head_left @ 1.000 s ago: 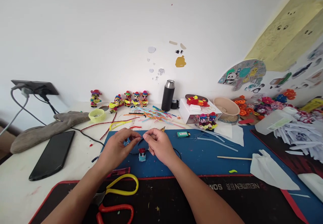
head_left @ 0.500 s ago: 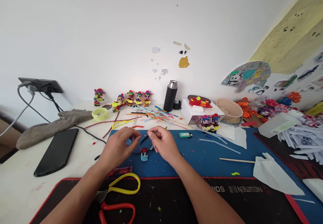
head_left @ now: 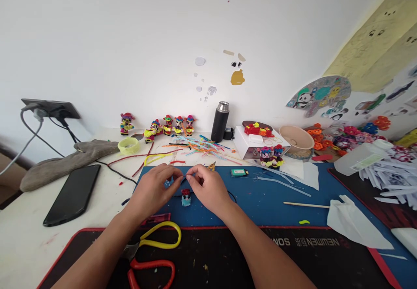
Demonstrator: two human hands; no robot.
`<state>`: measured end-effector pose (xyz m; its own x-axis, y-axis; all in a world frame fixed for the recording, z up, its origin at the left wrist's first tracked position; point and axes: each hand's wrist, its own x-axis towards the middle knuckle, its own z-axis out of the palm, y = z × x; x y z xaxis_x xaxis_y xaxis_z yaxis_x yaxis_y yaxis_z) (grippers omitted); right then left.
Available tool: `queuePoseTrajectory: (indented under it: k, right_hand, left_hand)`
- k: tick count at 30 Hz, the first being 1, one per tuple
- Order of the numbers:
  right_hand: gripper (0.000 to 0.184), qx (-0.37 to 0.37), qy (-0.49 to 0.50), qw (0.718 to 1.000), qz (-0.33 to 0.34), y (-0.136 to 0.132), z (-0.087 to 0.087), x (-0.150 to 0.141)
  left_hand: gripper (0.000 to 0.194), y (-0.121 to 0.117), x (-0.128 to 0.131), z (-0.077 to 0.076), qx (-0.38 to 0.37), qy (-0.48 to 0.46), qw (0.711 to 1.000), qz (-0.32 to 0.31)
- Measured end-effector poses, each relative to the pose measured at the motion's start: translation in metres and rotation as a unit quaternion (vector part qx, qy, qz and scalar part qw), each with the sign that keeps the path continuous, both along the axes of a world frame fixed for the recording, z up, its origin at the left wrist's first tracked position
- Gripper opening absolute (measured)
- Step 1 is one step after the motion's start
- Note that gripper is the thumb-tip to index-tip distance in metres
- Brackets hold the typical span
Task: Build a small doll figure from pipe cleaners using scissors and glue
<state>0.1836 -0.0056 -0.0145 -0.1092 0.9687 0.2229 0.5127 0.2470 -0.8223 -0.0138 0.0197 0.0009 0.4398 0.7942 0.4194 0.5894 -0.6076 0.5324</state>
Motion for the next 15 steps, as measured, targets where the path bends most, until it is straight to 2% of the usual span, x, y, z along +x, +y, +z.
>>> queuePoseTrajectory:
  k: [15]
  right_hand:
    - [0.007, 0.017, -0.025, 1.0, -0.008, -0.0018, 0.0016, -0.001]
  left_hand:
    - [0.026, -0.0003, 0.0003, 0.0, -0.01, -0.003, 1.0, -0.008]
